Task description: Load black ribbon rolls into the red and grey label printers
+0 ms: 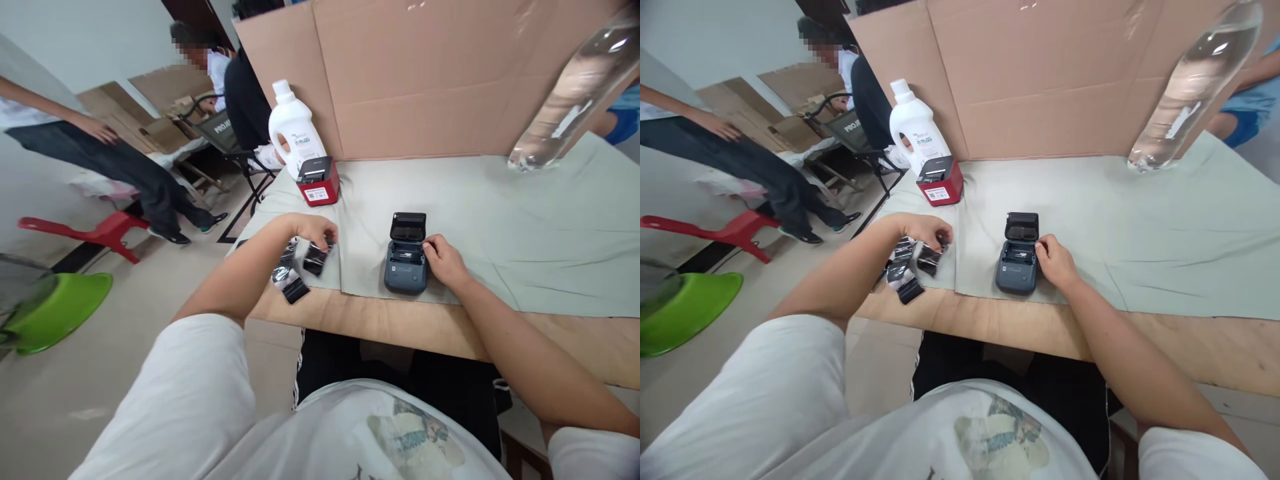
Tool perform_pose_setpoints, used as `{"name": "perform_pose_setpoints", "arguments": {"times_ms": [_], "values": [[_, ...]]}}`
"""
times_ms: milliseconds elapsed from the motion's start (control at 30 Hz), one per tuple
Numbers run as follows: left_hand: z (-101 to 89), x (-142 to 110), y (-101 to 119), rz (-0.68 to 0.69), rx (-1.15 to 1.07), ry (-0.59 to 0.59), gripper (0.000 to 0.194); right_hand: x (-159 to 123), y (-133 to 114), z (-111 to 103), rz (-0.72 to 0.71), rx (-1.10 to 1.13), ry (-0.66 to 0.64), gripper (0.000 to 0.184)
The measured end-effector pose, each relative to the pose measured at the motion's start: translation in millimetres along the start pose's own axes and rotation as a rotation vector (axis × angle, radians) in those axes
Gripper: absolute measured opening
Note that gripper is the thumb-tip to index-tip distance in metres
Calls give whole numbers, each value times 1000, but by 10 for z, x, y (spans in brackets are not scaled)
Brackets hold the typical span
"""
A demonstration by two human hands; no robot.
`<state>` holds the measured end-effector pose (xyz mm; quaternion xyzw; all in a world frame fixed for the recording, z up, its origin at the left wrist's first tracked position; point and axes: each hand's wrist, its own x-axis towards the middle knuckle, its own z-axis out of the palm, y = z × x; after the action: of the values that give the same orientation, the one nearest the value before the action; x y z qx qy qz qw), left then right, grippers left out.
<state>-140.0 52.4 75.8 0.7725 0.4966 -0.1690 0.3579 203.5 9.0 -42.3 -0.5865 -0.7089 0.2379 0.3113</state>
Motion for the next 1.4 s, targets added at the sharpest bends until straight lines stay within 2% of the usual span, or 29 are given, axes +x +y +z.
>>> {"name": "perform_pose_setpoints", "arguments": {"times_ms": [67, 167, 233, 300, 367, 433, 533, 600, 667, 733, 800, 900, 967, 1067, 1167, 1267, 1400], "values": [[38, -170, -311, -225, 158, 25, 46, 6, -4, 1, 3, 1, -3, 26], [192, -389, -471, -364, 299, 48, 57, 9, 0, 2, 3, -2, 2, 25], [330, -516, -411, -349, 374, 140, 58, 10, 10, 6, -1, -5, 9, 25], [480, -629, -305, -294, 432, 232, 50, 10, 21, 11, -9, -6, 12, 25], [643, -715, -215, -267, 495, 255, 43, 10, 29, 15, -14, -4, 11, 25], [813, -761, -160, -302, 599, 251, 38, 9, 32, 18, -11, -3, 13, 25], [1032, -750, -83, -317, 741, 314, 27, 7, 26, 16, -5, 2, 14, 25], [1114, -704, 7, -258, 750, 342, 26, 5, 14, 11, 1, 5, 7, 25], [1136, -642, 139, -170, 677, 323, 27, 5, -1, 4, 8, 9, 1, 25], [1112, -564, 304, -19, 513, 288, 28, 6, -14, -2, 16, 11, -3, 25], [1063, -464, 491, 197, 307, 295, 27, 6, -22, -6, 25, 9, -9, 26], [977, -237, 793, 474, 79, 450, 30, 4, -25, -10, 18, 9, -13, 27], [925, -26, 991, 569, -10, 580, 37, 3, -26, -13, 19, 15, -18, 27], [873, 324, 1227, 591, -145, 675, 41, 3, -34, -21, 33, 28, -33, 26], [854, 595, 1338, 507, -172, 666, 29, 6, -35, -28, 33, 29, -34, 25], [843, 708, 1344, 437, -97, 655, 19, 11, -21, -29, 12, 26, -33, 25], [824, 708, 1320, 417, -73, 670, 16, 15, -1, -27, -13, 33, -25, 25]]}}
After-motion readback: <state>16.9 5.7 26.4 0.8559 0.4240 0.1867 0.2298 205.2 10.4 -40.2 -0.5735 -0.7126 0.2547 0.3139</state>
